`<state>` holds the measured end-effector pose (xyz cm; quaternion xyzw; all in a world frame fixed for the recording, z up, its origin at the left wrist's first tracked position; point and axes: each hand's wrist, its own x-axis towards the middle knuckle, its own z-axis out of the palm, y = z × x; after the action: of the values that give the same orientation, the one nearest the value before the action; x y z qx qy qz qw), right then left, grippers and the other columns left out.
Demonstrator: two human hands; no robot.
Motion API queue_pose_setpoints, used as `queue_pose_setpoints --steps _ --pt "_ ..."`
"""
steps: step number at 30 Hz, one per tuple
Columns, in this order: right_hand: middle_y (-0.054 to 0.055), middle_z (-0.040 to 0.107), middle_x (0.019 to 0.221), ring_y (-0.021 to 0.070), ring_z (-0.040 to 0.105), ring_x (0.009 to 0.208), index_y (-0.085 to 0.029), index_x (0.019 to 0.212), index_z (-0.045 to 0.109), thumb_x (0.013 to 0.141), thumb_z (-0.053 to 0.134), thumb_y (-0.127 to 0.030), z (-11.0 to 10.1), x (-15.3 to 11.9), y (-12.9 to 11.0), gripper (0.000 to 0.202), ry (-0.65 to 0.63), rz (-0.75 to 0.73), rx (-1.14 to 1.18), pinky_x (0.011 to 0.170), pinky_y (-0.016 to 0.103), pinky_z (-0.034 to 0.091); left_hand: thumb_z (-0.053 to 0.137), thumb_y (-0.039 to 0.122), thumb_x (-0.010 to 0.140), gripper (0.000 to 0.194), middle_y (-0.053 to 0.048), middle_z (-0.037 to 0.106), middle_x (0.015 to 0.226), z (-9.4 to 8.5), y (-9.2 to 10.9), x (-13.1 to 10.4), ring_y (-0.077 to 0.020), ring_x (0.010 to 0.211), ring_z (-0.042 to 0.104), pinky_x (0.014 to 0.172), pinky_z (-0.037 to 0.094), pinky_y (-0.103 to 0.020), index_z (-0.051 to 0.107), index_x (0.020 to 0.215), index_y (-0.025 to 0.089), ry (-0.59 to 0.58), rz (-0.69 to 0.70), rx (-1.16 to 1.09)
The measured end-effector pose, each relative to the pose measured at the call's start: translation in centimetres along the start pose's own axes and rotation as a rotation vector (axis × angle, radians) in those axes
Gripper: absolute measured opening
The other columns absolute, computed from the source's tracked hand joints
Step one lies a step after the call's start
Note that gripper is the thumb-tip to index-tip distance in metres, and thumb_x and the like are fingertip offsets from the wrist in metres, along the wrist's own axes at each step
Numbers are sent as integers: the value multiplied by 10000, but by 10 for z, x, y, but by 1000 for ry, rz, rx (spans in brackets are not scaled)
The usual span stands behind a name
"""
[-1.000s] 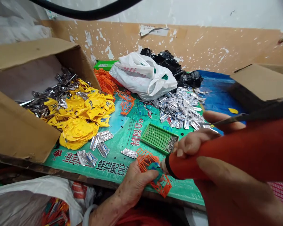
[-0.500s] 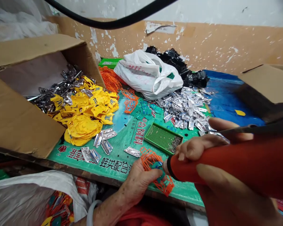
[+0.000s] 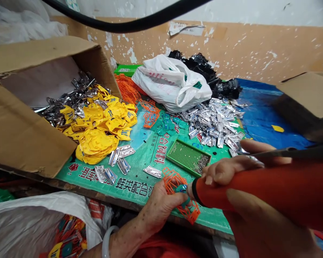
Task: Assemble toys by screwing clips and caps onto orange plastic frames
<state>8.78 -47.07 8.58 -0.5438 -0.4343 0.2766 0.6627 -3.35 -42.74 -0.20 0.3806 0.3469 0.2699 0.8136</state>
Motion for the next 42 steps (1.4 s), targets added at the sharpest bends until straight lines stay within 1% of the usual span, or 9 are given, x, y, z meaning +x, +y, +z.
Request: queue_pose_setpoints --steps 5,13,20,23,27,31,35,38,42 --pt "-44 616 722 193 585 671 -361 1129 508 725 740 -301 2 -2 5 470 22 3 92 740 437 509 645 167 681 94 10 586 649 0 -1 0 -163 654 575 655 480 -276 634 774 154 0 5 8" --pt "-44 642 706 179 617 601 -336 1121 532 766 670 -214 -2 1 15 399 -120 -91 126 624 389 535 651 167 679 47 36 529 579 1 0 -1 -115 541 502 646 470 -274 605 685 161 -3 22 1" --pt "-41 640 680 154 605 573 -322 1080 570 751 694 -189 -4 1 18 376 -152 -104 224 592 349 540 648 157 682 86 15 580 630 -3 -4 -1 -137 595 547 641 467 -275 632 766 149 -4 17 19" --pt "-39 652 698 169 622 593 -347 1131 562 745 716 -207 -10 2 15 438 -179 -106 235 605 362 546 656 152 686 95 -8 613 702 -5 -4 -1 -161 690 578 682 465 -275 652 780 141 -58 12 42" --pt "-29 649 700 173 608 614 -343 1154 570 756 718 -295 -19 11 6 427 -82 -131 262 643 367 536 672 180 693 166 -16 645 751 -9 -7 -1 -159 705 589 693 467 -275 671 855 143 -72 -22 11" --pt "-20 637 690 172 597 615 -279 1113 616 691 727 -195 -24 31 -4 444 128 -175 246 635 354 517 704 171 658 241 -9 653 772 -9 -5 -3 -139 703 586 690 473 -256 683 896 143 -36 -35 -14" --pt "-28 603 618 161 551 533 -233 795 678 550 803 -198 -26 55 1 277 357 -242 153 540 344 473 708 156 653 291 -13 660 798 -10 6 -3 -117 668 579 653 485 -236 696 944 143 -40 -59 -100" --pt "-21 599 627 153 548 521 -214 634 640 560 821 -253 -27 69 16 199 353 -178 62 507 340 457 732 154 645 325 -12 670 824 -12 14 -2 -110 662 583 630 493 -223 701 969 163 -15 -54 -175" --pt "-23 588 643 134 520 538 -198 666 629 585 806 -331 -22 81 27 236 255 -72 -58 503 322 439 768 167 623 318 -21 679 816 -13 17 0 -122 684 597 645 514 -229 717 936 162 -6 -46 -200"
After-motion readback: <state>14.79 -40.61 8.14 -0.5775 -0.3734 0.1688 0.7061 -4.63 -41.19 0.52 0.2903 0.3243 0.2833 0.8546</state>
